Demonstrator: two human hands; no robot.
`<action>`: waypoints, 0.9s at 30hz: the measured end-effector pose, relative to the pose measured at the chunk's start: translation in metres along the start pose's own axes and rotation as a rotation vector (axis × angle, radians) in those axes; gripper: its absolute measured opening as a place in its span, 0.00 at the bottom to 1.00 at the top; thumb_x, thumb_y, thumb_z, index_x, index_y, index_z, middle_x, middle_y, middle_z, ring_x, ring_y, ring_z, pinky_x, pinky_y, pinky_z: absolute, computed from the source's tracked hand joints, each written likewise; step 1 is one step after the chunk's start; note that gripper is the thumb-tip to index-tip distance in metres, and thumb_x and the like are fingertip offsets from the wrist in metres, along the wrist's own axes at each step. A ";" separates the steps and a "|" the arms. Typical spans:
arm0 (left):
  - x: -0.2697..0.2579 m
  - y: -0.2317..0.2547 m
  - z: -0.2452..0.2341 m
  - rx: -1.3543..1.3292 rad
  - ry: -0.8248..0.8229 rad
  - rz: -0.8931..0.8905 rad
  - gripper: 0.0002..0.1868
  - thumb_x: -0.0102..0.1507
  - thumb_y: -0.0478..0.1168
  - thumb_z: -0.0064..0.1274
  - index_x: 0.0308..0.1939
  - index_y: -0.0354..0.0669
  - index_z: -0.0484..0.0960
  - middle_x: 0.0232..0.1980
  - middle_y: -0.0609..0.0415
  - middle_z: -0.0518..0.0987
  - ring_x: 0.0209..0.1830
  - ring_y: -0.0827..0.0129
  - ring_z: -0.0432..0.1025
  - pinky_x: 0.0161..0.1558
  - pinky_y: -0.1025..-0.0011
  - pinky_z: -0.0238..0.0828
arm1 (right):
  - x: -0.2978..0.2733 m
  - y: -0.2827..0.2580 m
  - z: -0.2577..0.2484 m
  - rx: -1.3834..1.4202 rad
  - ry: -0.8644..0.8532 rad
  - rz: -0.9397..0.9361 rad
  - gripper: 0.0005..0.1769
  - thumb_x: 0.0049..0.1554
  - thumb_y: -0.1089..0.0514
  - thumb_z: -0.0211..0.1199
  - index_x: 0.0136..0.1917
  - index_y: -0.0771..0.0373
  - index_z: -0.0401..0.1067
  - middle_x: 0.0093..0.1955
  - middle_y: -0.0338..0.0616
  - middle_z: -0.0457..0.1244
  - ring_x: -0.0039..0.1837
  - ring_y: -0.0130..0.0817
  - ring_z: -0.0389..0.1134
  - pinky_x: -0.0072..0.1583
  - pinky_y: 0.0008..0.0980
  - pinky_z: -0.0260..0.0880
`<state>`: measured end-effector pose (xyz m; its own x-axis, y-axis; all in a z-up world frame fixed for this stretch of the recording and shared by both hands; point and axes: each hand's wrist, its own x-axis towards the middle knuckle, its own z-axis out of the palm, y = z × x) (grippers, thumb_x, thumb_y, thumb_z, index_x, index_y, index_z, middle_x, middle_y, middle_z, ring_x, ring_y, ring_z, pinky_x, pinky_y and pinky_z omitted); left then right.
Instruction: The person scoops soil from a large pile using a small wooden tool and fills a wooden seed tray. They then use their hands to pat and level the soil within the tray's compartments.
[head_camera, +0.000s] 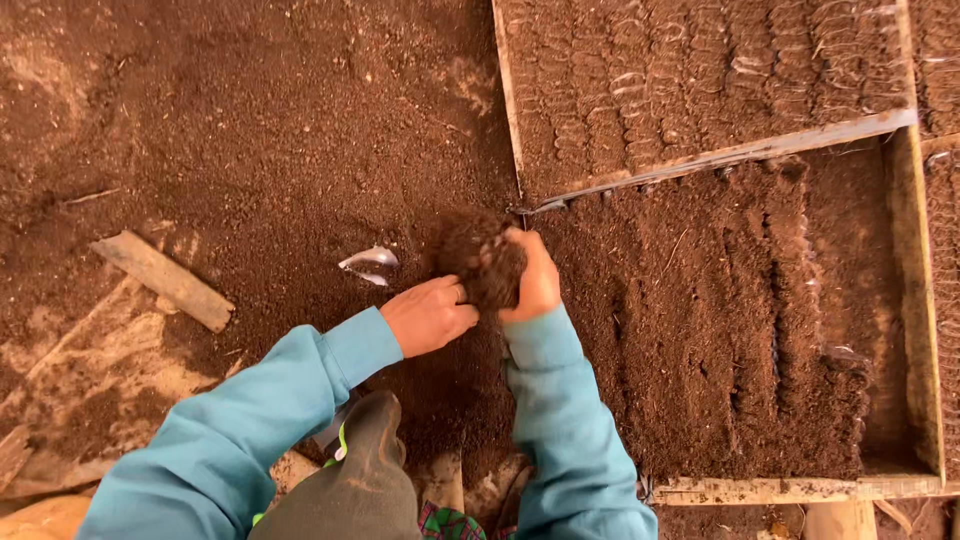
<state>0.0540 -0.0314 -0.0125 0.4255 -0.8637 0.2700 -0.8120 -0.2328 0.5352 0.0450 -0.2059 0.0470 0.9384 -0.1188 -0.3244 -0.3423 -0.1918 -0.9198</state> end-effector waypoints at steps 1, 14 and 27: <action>0.001 -0.004 0.001 0.004 0.000 0.009 0.08 0.64 0.38 0.52 0.32 0.39 0.81 0.34 0.42 0.78 0.39 0.54 0.75 0.51 0.60 0.74 | -0.010 -0.010 -0.001 0.001 0.007 -0.006 0.22 0.63 0.49 0.45 0.60 0.61 0.72 0.62 0.52 0.63 0.68 0.49 0.60 0.69 0.45 0.59; -0.005 0.013 -0.003 0.043 -0.088 0.044 0.11 0.66 0.40 0.49 0.35 0.37 0.83 0.38 0.42 0.82 0.43 0.57 0.77 0.57 0.63 0.71 | 0.040 0.297 -0.030 -1.017 -0.089 -0.573 0.29 0.58 0.67 0.45 0.73 0.66 0.57 0.70 0.47 0.58 0.70 0.41 0.57 0.74 0.39 0.48; -0.042 0.035 0.003 -0.992 -0.263 -0.683 0.15 0.64 0.39 0.54 0.49 0.38 0.67 0.61 0.32 0.68 0.69 0.34 0.54 0.68 0.34 0.53 | -0.069 0.054 0.005 -0.225 -0.069 -0.218 0.38 0.54 0.68 0.55 0.74 0.66 0.46 0.54 0.61 0.65 0.55 0.57 0.68 0.55 0.54 0.72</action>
<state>0.0071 -0.0048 -0.0075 0.4575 -0.7882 -0.4116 0.2489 -0.3308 0.9103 -0.0377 -0.2035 0.0185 0.9891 0.0138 -0.1467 -0.1276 -0.4173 -0.8998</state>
